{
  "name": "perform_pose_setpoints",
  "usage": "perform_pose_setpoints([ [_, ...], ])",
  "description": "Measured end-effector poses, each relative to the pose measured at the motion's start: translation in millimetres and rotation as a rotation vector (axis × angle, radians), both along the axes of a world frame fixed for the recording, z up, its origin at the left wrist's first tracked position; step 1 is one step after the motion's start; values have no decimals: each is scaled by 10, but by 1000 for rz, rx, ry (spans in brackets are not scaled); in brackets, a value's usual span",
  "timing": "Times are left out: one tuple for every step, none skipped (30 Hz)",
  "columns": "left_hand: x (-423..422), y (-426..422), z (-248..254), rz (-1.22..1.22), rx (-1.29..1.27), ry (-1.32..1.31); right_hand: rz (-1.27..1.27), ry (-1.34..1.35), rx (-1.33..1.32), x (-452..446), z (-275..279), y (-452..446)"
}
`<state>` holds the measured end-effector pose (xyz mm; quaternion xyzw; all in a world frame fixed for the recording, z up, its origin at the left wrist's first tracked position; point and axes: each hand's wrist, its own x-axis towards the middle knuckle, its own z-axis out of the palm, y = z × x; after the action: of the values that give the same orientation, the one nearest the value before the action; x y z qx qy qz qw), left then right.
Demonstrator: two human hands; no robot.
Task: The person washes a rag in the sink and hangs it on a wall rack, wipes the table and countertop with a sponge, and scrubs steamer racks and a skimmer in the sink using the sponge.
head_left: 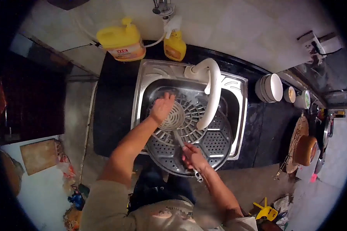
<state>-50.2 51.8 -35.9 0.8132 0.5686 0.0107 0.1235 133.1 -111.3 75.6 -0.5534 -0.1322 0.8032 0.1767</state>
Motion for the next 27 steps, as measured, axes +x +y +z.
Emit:
perform_pose_setpoints([
  [-37, -6, 18, 81, 6, 67, 52, -54, 18, -6, -50, 30],
  [-68, -77, 19, 56, -112, 82, 56, -63, 29, -17, -53, 45],
  [-90, -218, 2, 31, -230, 97, 59, -72, 39, -30, -46, 58],
  [-101, -341, -16, 6, -349, 111, 63, -81, 50, -41, -42, 68],
  [-29, -433, -33, 3, -327, 10, 60, -71, 34, -40, -69, 72],
  [113, -514, -60, 1, -305, -91, 56, -61, 19, -33, -113, 71],
  [202, -546, -64, -2, -283, -191, 53, -51, 4, -33, -132, 64],
  [219, -480, 41, -17, -302, -180, 54, -48, 23, -43, -123, 41],
  [216, -363, 137, -33, -321, -168, 55, -45, 43, -53, -119, 6],
  [204, -260, 239, -48, -340, -156, 56, -42, 63, -64, -123, -17],
  [133, -207, 277, -67, -208, -53, 27, -38, 65, -69, -141, -31],
  [71, -99, 232, -46, -160, -20, -1, -35, 67, -67, -173, -49],
  [23, -77, 163, -16, -132, 10, -19, -34, 49, -36, -173, -143],
  [-69, -26, 87, 1, -85, 46, 1, -29, 51, -45, -196, -121],
  [-131, -70, -341, 42, -107, -123, 22, -25, 54, -50, -194, -40],
  [-192, -114, -765, 76, -128, -294, 43, -21, 56, -60, -165, 37],
  [-120, -197, -434, 15, -308, -233, 59, -51, 66, -76, -94, 90],
  [-39, -271, -79, -45, -488, -170, 28, -61, 67, -90, -120, 102],
  [38, -325, 219, 39, -465, -322, -3, -71, 68, -102, -206, 103],
  [73, -383, 233, 181, -436, -449, -34, -80, 69, -105, -254, 115],
  [103, -447, 215, 324, -404, -576, -48, -33, 71, -69, -259, 159],
  [136, -514, 298, 467, -369, -701, -68, 43, 67, -61, -160, 156],
  [155, -604, 379, 524, -310, -743, -88, 120, 63, -43, -39, 128],
  [177, -729, 463, 618, -407, -832, -108, 197, 59, -23, 103, 87],
  [239, -895, 576, 706, -517, -924, -82, 217, 70, 50, 287, -6],
  [276, -1031, 723, 801, -618, -1012, -72, 203, 45, 101, 302, -66],
  [317, -1155, 891, 753, -760, -989, -63, 190, 20, 143, 298, -122],
])
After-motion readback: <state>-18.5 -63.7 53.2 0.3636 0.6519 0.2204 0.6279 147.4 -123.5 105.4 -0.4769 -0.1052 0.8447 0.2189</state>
